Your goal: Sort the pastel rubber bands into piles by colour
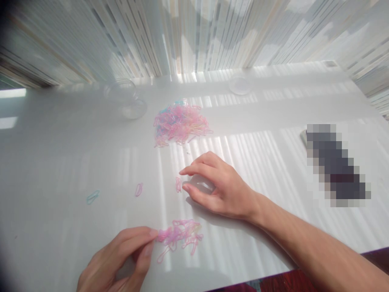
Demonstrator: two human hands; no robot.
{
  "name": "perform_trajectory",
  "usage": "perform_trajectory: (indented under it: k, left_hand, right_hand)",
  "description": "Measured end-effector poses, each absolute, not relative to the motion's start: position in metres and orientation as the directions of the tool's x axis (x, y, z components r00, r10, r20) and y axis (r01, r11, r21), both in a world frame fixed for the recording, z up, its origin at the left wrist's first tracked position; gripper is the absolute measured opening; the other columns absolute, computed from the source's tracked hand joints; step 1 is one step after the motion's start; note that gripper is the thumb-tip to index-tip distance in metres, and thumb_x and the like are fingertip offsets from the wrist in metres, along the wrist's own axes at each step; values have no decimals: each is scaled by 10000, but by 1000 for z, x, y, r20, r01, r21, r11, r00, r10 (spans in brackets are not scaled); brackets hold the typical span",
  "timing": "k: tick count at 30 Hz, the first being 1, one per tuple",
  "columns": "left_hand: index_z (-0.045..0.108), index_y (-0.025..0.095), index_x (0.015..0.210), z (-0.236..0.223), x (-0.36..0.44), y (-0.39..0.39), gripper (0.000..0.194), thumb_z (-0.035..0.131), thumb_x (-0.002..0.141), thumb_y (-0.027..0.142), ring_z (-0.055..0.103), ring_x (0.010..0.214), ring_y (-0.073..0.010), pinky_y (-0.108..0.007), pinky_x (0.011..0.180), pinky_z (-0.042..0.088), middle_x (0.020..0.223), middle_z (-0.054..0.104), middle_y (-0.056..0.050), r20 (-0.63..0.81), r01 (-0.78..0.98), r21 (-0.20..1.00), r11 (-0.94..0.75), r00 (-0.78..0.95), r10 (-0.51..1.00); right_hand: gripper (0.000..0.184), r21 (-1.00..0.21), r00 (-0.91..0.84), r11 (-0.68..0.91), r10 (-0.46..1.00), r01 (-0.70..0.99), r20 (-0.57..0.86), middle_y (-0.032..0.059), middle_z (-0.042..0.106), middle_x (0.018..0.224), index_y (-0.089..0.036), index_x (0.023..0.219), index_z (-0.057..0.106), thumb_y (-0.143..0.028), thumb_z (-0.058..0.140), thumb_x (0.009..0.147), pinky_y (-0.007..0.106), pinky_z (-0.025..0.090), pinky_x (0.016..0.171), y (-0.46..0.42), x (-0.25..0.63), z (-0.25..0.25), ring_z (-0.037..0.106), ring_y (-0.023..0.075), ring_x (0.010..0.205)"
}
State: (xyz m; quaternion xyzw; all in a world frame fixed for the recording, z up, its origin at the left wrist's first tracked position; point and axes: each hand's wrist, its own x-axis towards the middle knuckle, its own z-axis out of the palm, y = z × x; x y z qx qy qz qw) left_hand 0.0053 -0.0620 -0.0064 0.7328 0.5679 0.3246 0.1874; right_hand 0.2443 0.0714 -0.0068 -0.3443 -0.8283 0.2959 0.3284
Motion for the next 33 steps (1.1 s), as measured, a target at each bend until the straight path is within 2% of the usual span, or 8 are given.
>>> perform_trajectory:
  k: [3, 6, 12, 19, 23, 26, 29, 33]
  left_hand:
    - [663, 211, 1016, -6, 5, -61, 180, 592, 926, 72, 676, 708, -129, -233, 645, 554, 887, 738, -18, 302, 671, 659, -341, 180, 936]
    - [652, 204, 1060, -4, 5, -60, 196, 604, 923, 72, 656, 794, -159, -279, 714, 548, 916, 721, -35, 334, 678, 624, -388, 217, 917]
    - [643, 215, 1117, -5, 6, -62, 210, 615, 932, 122, 628, 889, -203, -362, 809, 505, 977, 695, -47, 332, 751, 525, -402, 254, 908]
    - [658, 212, 1067, -7, 8, -62, 151, 605, 943, 145, 646, 859, -197, -350, 782, 482, 951, 710, -37, 333, 762, 508, -400, 255, 908]
    - [667, 204, 1053, -4, 5, -63, 183, 516, 989, 123, 672, 887, -162, -292, 796, 518, 975, 713, -30, 329, 695, 651, -304, 102, 939]
    - [677, 210, 1037, 3, 2, -69, 150, 538, 1002, 165, 660, 849, -141, -257, 758, 516, 960, 705, -17, 292, 672, 701, -238, 34, 956]
    - [675, 220, 1052, 11, 1, -80, 97, 603, 987, 211, 596, 733, -133, -274, 736, 497, 905, 681, -1, 244, 738, 635, -229, 90, 966]
    - [664, 223, 1054, 12, 5, -95, 101, 665, 956, 247, 594, 733, -163, -314, 732, 477, 928, 690, -11, 186, 803, 532, -271, 201, 962]
  right_hand:
    - [165, -715, -519, 592, 771, 371, 369, 47, 691, 926, -217, 1091, 693, -209, 625, 942, 354, 587, 767, 72, 245, -6, 663, 189, 868]
    - [146, -678, -536, 629, 748, 381, 393, 52, 694, 929, -200, 1068, 696, -208, 604, 953, 346, 584, 769, 67, 249, 2, 668, 178, 846]
    - [178, -612, -687, 671, 675, 418, 270, 85, 685, 964, -181, 1128, 673, -199, 573, 981, 365, 586, 782, 23, 263, 18, 658, 215, 908]
    - [140, -689, -428, 500, 855, 526, 294, 79, 669, 966, -204, 1103, 656, -179, 601, 977, 350, 581, 753, -43, 255, -2, 659, 209, 866]
    - [121, -665, -354, 503, 863, 552, 359, 78, 657, 945, -194, 1071, 655, -154, 588, 978, 368, 562, 754, -55, 249, -14, 641, 221, 867]
    - [109, -668, -326, 495, 869, 555, 373, 79, 645, 954, -186, 1056, 655, -146, 592, 977, 357, 550, 764, -55, 248, -17, 632, 216, 882]
    - [101, -668, -327, 493, 870, 557, 369, 74, 641, 945, -184, 1049, 657, -147, 592, 981, 349, 543, 772, -54, 248, -17, 631, 212, 881]
    - [109, -671, -317, 477, 879, 568, 356, 75, 644, 954, -184, 1059, 660, -146, 588, 987, 337, 540, 785, -55, 248, -16, 637, 209, 895]
